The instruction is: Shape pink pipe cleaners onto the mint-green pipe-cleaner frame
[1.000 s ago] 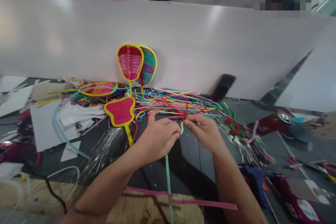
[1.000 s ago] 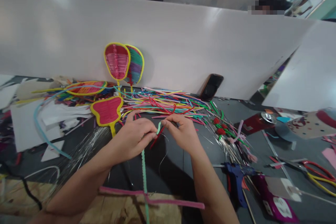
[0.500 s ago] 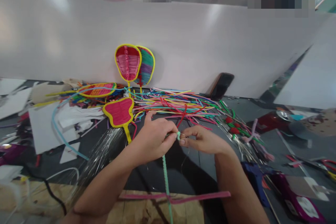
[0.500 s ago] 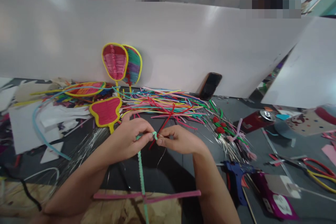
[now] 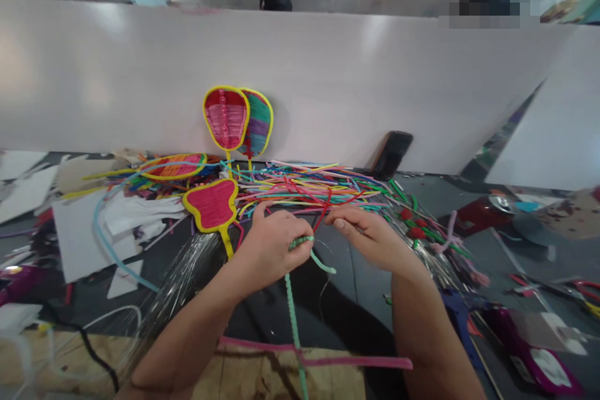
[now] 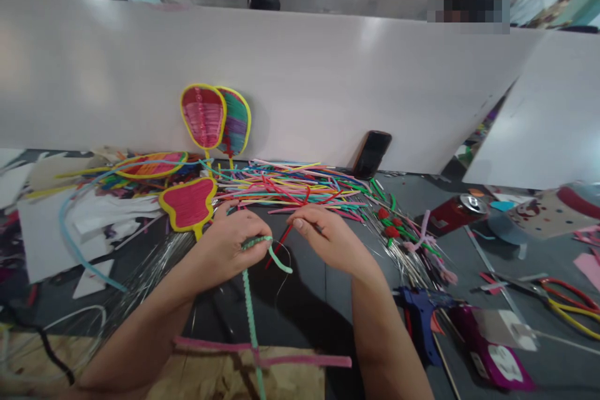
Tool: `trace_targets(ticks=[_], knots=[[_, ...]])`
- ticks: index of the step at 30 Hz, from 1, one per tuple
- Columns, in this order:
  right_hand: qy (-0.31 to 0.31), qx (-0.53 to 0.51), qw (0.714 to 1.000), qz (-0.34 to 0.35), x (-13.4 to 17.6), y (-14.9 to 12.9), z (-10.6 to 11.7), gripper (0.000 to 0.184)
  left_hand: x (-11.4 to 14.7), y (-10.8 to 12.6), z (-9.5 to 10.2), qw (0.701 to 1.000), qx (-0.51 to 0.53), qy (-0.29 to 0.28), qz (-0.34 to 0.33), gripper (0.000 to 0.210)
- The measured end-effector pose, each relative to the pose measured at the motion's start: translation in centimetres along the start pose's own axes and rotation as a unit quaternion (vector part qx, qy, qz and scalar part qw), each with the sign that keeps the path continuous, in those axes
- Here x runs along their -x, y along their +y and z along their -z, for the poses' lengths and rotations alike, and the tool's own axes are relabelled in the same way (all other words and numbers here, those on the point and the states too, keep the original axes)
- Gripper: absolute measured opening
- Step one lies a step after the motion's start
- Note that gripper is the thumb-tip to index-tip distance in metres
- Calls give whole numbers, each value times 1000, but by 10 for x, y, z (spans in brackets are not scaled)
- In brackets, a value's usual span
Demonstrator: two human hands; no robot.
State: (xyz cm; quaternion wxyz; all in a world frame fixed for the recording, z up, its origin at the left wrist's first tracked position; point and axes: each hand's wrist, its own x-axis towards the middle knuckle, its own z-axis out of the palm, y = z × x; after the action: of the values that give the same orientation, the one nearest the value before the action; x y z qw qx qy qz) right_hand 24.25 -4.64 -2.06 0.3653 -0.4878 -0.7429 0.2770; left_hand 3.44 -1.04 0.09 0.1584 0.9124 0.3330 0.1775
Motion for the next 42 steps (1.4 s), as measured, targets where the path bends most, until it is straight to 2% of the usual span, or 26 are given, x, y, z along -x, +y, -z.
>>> trace_targets(ticks=[2, 6, 10, 13, 16, 20, 28, 32, 37, 42], knots=[[53, 35, 997, 50, 4, -12, 3, 16, 0, 0, 0, 1000, -6, -3, 2, 13], [0, 163, 977, 134, 14, -39, -1, 10, 0, -1, 0, 1000, -23, -8, 8, 12], [-18, 291, 951, 100, 19, -51, -14, 17, 0, -2, 0, 1000, -19, -2, 8, 12], [-20, 342, 937, 75, 20, -51, -24, 23, 1, -2, 1, 1000, -9, 5, 6, 12], [-38, 346, 935, 72, 19, -49, -31, 24, 1, -3, 3, 1000, -6, 3, 7, 12], [-68, 319, 943, 72, 16, -47, -33, 15, 3, -5, 7, 1000, -2, -21, 0, 15], [-51, 277, 957, 67, 12, -42, -28, 15, 8, -8, 20, 998, -7, -57, -41, 25], [-18, 297, 952, 76, 11, -41, -32, 13, 8, -5, 17, 998, -48, -30, -27, 25], [42, 348, 931, 106, 10, -40, -41, 13, 7, 0, 11, 997, -79, -8, -8, 24], [88, 350, 919, 160, 8, -40, -46, 12, 8, 2, 13, 997, -68, -30, 0, 22]])
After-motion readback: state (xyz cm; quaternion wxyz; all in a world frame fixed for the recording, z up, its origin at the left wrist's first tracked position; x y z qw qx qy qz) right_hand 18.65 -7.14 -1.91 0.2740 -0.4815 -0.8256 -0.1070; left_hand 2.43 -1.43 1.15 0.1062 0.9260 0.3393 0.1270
